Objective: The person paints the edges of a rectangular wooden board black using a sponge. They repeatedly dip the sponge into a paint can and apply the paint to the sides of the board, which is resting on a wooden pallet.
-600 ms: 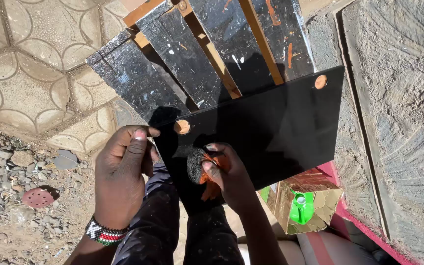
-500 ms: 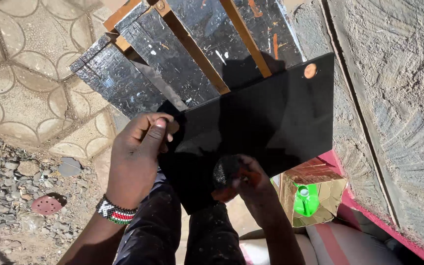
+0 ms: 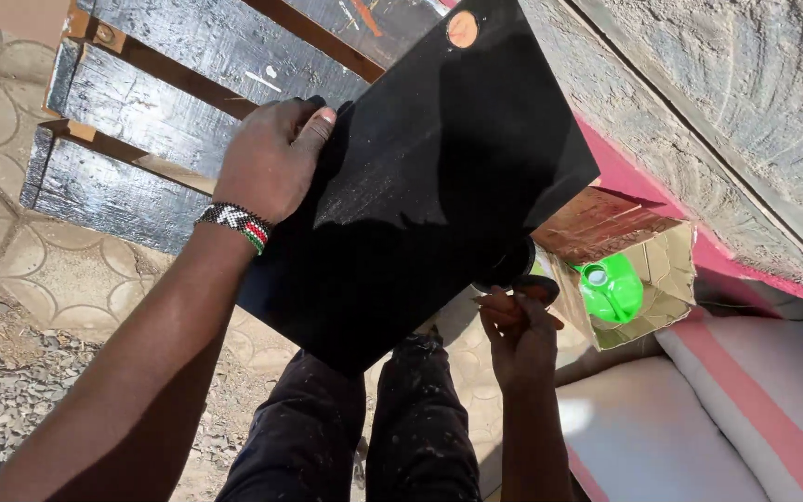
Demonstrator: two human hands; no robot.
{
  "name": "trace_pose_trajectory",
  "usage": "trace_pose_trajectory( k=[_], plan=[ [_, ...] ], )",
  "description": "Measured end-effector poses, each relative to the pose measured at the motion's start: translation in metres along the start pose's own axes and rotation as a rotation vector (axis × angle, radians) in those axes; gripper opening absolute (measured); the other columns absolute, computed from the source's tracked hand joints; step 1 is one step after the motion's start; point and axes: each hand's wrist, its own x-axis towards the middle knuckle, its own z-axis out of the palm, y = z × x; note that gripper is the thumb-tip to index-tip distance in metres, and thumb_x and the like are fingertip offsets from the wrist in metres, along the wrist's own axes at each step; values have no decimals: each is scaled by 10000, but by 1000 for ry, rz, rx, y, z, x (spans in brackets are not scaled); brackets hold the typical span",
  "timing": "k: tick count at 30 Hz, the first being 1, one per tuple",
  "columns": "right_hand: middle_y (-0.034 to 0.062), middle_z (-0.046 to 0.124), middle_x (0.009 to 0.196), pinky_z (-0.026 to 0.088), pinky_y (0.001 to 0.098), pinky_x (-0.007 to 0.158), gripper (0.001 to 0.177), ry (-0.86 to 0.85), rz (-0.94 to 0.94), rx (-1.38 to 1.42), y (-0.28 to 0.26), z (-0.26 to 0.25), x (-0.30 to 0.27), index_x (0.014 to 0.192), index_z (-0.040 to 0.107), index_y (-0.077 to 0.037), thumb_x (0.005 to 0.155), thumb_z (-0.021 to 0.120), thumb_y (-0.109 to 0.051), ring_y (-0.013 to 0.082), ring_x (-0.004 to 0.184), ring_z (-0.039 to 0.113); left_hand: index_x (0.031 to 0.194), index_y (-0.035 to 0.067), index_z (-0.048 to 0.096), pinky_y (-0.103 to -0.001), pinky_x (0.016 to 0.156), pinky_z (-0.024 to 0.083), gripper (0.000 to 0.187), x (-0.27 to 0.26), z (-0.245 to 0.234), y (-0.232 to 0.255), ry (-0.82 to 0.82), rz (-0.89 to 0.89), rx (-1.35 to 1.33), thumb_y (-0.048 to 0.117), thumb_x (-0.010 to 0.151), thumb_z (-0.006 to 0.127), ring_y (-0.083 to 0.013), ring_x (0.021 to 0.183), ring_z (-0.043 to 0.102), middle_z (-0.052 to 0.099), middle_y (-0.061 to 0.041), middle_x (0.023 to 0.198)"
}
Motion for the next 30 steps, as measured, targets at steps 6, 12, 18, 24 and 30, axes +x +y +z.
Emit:
trace_pose_trajectory(
  k=[6,12,18,24,30],
  plan=[
    [66,813,1120,463,610,1222,240,125,82,-68,29,-1,27,1178,729,-205,1032,838,-360,333,1118,765,1305,61,877,-724,1074,599,854,15,29,-6,-15,-209,63,814,1278,474,-591,1252,772,789,-287,1184],
    [86,810,1098,597,570,1098,183,49,11,-41,26,23,13,1189,757,-139,1046,813,-239,300,1028,785,1375,61,871,-707,1214,552,846,9,22,12,-65,-316,6,781,1243,446,-626,1408,693,731,-321,1406],
    [156,864,1182,656,488,1004,238,-114,-46,-185,17,7,17,1327,768,-76,1140,653,-169,398,1091,859,1169,7,873,-614,1069,520,781,-20,2,2,-21,-312,-37,637,1247,418,-449,1315,670,800,-250,1307],
    [131,858,1171,673,597,1081,213,-330,-60,-246,13,23,25,1255,801,-33,1071,700,-70,288,1157,821,964,5,738,-536,960,488,795,-138,-27,-8,200,-661,-241,719,1191,473,-368,1127,711,737,-108,1418],
    [137,828,1314,691,682,1039,313,-683,12,-507,-22,63,-27,1380,757,-32,1123,634,-160,390,1114,806,1404,148,906,-388,1215,502,410,-297,-11,-5,630,-656,-504,307,1129,648,-244,1394,753,846,-67,1446]
  ],
)
